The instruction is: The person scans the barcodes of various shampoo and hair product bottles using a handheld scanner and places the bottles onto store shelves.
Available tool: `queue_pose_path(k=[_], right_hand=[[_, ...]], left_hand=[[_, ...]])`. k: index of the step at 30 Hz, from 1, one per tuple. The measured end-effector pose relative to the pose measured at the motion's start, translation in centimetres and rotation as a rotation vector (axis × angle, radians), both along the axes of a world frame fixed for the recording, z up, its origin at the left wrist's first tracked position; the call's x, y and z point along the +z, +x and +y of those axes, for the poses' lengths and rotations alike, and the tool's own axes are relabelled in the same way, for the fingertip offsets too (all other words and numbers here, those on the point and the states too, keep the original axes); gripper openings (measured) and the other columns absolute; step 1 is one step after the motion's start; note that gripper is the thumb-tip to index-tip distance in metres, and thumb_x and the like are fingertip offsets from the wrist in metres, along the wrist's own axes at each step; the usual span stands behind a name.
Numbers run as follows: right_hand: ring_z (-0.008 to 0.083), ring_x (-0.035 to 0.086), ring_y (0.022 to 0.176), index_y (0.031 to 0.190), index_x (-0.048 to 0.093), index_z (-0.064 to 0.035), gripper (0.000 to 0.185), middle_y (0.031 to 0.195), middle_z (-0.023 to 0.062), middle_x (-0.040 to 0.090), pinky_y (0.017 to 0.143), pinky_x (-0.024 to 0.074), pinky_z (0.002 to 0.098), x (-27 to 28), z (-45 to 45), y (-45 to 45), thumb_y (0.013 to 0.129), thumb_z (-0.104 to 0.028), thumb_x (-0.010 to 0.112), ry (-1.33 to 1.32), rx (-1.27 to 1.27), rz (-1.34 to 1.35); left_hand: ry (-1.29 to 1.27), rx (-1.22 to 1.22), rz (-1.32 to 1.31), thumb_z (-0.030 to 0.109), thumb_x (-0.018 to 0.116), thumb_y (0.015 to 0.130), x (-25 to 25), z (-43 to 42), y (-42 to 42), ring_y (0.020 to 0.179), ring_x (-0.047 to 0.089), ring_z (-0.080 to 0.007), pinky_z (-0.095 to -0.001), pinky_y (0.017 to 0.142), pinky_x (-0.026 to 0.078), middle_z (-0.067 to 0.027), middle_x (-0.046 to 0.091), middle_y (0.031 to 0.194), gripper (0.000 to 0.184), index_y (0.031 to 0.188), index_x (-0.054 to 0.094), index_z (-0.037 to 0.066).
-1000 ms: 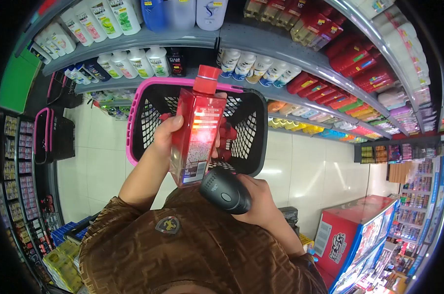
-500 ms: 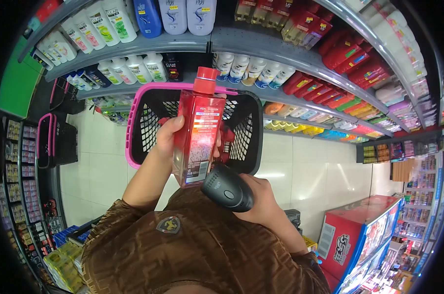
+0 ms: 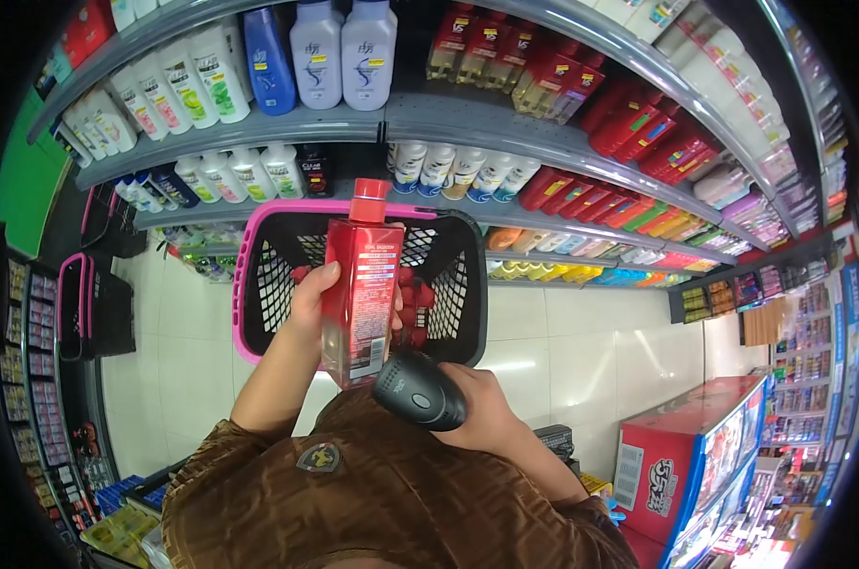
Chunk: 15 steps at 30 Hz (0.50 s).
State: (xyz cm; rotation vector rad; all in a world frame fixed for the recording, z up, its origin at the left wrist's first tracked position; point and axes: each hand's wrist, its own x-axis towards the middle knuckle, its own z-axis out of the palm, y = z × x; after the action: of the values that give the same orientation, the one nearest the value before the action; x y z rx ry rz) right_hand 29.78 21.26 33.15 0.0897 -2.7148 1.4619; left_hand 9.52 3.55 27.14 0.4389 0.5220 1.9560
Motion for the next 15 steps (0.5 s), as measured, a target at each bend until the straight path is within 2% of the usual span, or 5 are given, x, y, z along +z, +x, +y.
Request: queue_pose_path(k=[8,10,11,13,15], right_hand=[[0.0368,0.072,0.085,0.111,0.065,0.0032,0.05,0.096,0.0186,0.071,0.075,0.0565,0.038,-0.8,3.3,0.4,0.067,-0.013,0.084,-0.016,-0.024,0.03],[0.0245,0.073,0.086,0.114,0.065,0.003,0.049,0.098,0.0151,0.073,0.078,0.0559,0.0326,-1.0,4.3,0.7,0.071,-0.008,0.084,-0.089,-0.098,0.028],[0.0245,0.073,0.086,0.114,0.065,0.003,0.049,0.098,0.0151,0.073,0.078,0.0559,0.0326,-1.0,4.5,0.7,0.071,-0.008,0.084,-0.096,-0.093,0.026],[0.0144,0.07,0.088,0.115,0.065,0.0032,0.044,0.099,0.0109,0.073,0.081,0.0547,0.0291,-0.9,4.3,0.9,0.075,-0.003,0.084,-0.222,-0.339,-0.01],[0.0114,0.068,0.092,0.115,0.066,0.0032,0.043,0.1,0.0074,0.073,0.083,0.0547,0.0283,-1.0,4.8,0.6,0.078,-0.004,0.086,-0.265,-0.381,-0.001]], left_hand=[[-0.203,0.193,0.123,0.05,0.053,0.099,0.5,4.0,0.8,0.097,0.073,-0.0323,-0.044,0.079,0.063,-0.0209,0.07,0.11,0.061,0.134,0.053,-0.001],[-0.174,0.227,0.131,0.042,0.058,0.1,1.7,5.1,1.2,0.097,0.073,-0.0286,-0.0417,0.082,0.062,-0.0192,0.069,0.113,0.053,0.135,0.051,0.002],[-0.181,0.232,0.129,0.042,0.058,0.1,1.8,5.9,1.5,0.097,0.073,-0.0286,-0.0417,0.082,0.062,-0.0192,0.069,0.113,0.053,0.135,0.051,0.002],[-0.312,0.426,0.273,0.035,0.061,0.101,2.0,7.3,2.3,0.098,0.072,-0.0258,-0.0402,0.085,0.06,-0.0171,0.067,0.119,0.049,0.136,0.05,0.003],[-0.292,0.448,0.221,0.026,0.067,0.099,2.7,8.1,3.2,0.105,0.069,-0.0218,-0.039,0.092,0.057,-0.0135,0.065,0.124,0.048,0.138,0.049,0.003]])
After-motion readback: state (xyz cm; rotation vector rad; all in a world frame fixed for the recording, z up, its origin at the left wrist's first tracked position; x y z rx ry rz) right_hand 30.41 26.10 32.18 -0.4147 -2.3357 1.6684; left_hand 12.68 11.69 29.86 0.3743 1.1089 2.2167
